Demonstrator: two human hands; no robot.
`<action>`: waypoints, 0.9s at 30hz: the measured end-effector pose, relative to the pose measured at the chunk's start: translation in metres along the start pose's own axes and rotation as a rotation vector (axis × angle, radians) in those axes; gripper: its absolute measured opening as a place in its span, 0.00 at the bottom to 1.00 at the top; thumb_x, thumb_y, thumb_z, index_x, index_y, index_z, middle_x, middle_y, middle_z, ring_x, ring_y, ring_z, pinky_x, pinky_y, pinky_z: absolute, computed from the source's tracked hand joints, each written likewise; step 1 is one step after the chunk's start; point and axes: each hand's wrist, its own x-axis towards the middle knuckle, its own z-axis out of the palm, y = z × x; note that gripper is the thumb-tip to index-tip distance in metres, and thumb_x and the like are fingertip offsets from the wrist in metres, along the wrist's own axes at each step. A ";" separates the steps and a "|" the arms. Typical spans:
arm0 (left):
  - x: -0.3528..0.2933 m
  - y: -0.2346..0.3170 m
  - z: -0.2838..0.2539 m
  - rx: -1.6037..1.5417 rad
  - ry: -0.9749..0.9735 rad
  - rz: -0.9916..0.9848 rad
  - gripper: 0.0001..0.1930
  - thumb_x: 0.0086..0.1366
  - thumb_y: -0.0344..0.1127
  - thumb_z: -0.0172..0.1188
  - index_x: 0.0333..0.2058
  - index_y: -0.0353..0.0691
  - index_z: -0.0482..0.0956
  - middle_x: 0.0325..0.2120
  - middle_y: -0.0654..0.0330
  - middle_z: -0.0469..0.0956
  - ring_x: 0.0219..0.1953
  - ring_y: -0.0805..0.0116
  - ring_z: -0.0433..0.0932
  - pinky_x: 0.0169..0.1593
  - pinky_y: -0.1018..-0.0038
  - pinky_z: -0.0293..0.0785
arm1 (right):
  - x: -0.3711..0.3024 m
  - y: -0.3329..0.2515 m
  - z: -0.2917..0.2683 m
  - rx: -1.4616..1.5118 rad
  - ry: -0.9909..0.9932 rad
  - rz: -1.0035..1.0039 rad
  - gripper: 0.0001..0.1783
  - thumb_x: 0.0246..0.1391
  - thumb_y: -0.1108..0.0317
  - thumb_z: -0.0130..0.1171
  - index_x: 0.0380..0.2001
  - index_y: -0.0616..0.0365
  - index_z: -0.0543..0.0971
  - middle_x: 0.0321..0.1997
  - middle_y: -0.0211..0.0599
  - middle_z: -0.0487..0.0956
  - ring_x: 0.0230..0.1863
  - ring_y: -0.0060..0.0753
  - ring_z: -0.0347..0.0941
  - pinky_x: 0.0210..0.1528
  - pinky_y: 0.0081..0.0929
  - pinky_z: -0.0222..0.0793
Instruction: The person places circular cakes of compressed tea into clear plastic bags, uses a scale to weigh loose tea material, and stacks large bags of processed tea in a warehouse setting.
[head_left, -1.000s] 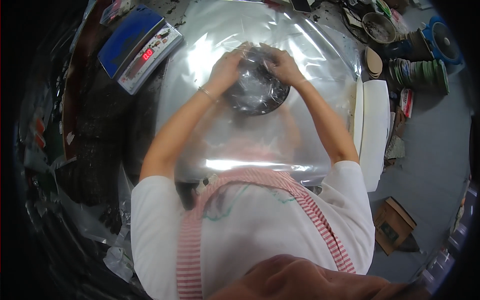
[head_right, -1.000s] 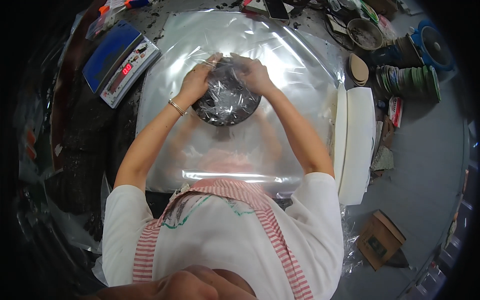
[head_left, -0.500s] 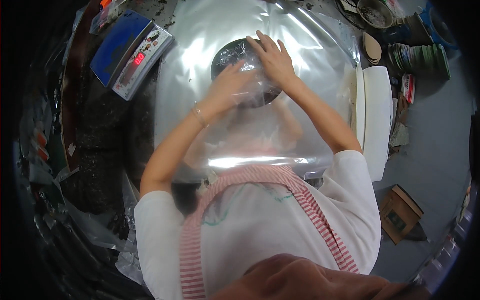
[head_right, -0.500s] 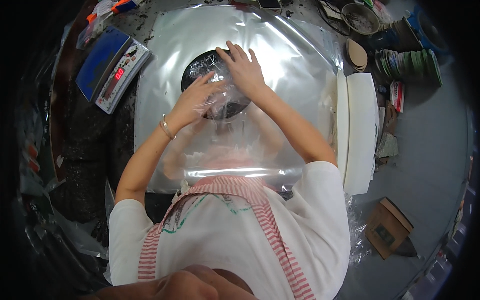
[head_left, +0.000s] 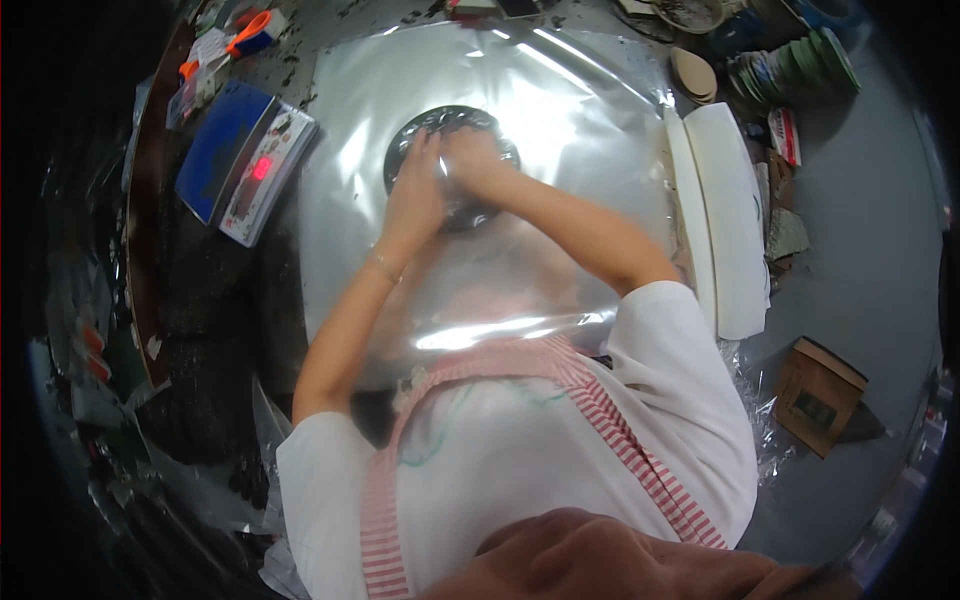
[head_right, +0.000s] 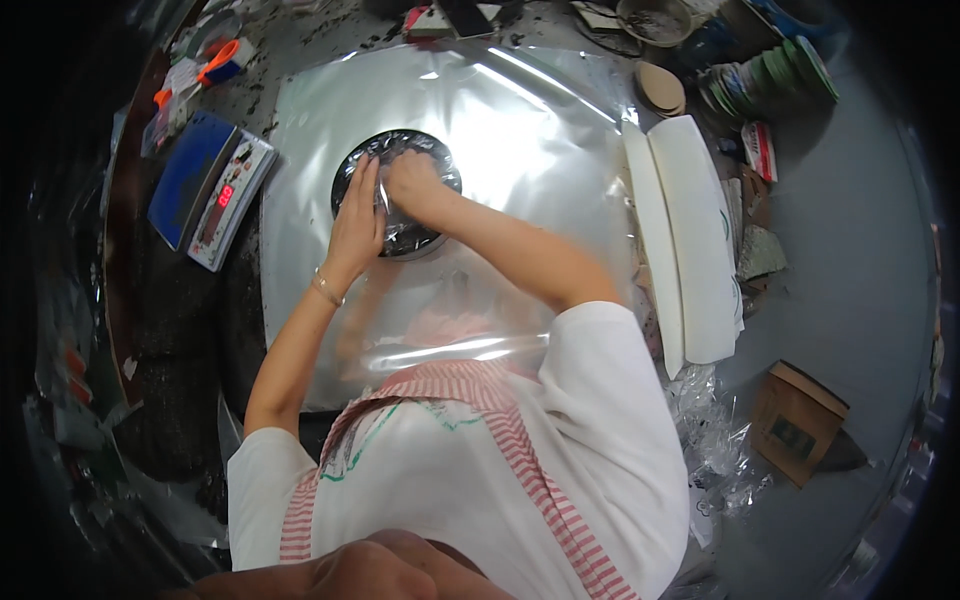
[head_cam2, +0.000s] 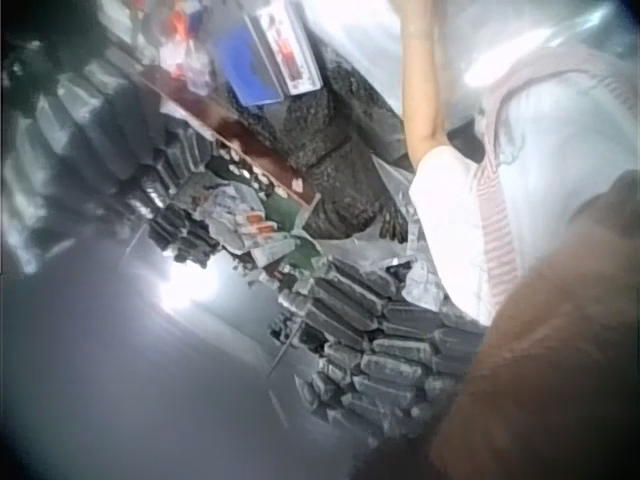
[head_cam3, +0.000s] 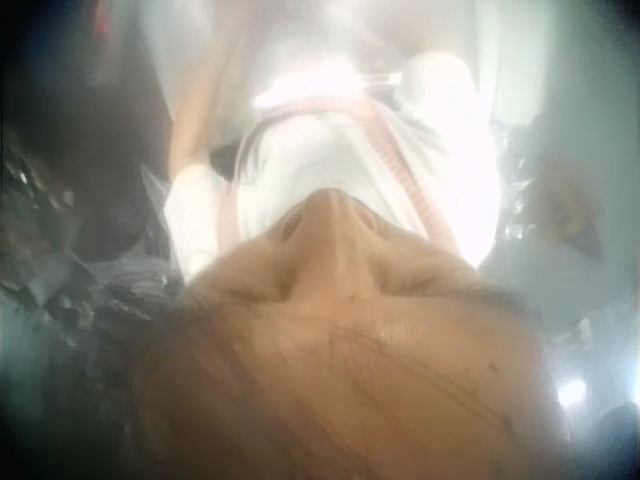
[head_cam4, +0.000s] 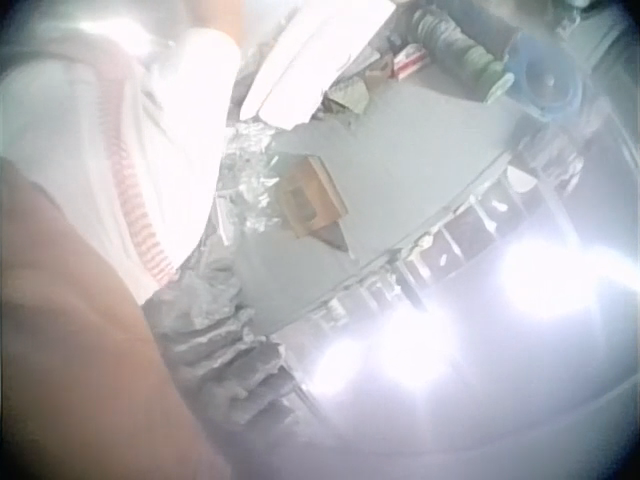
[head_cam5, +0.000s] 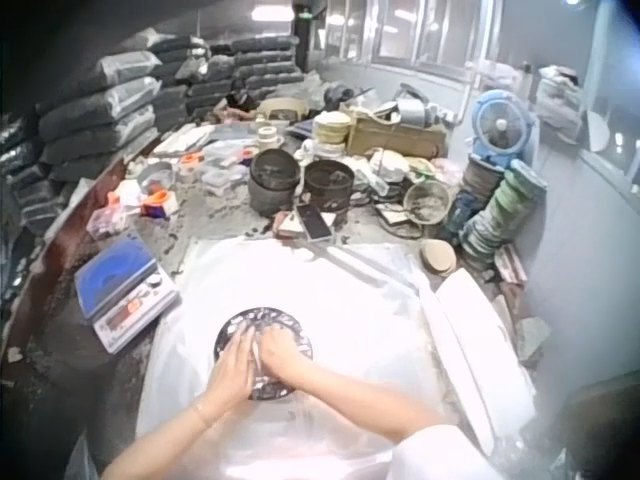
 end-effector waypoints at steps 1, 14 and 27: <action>0.001 -0.002 0.001 0.089 0.025 0.098 0.34 0.58 0.23 0.53 0.65 0.32 0.55 0.67 0.47 0.52 0.65 0.48 0.60 0.66 0.59 0.58 | 0.002 0.004 -0.010 -0.013 0.008 0.012 0.13 0.55 0.64 0.51 0.26 0.57 0.82 0.37 0.40 0.81 0.41 0.41 0.75 0.38 0.38 0.73; 0.027 0.031 0.007 0.442 -0.267 0.011 0.25 0.69 0.52 0.46 0.57 0.42 0.72 0.55 0.56 0.71 0.62 0.56 0.62 0.63 0.55 0.54 | -0.409 0.271 -0.116 -0.109 0.184 1.528 0.43 0.60 0.35 0.43 0.44 0.74 0.77 0.53 0.66 0.72 0.57 0.56 0.69 0.58 0.48 0.62; 0.022 0.014 0.059 0.323 -0.296 0.073 0.18 0.68 0.43 0.49 0.52 0.45 0.78 0.53 0.56 0.69 0.57 0.56 0.65 0.60 0.58 0.58 | -0.410 0.223 -0.029 -0.116 0.283 0.852 0.16 0.58 0.61 0.53 0.47 0.55 0.76 0.59 0.44 0.72 0.61 0.46 0.66 0.64 0.41 0.58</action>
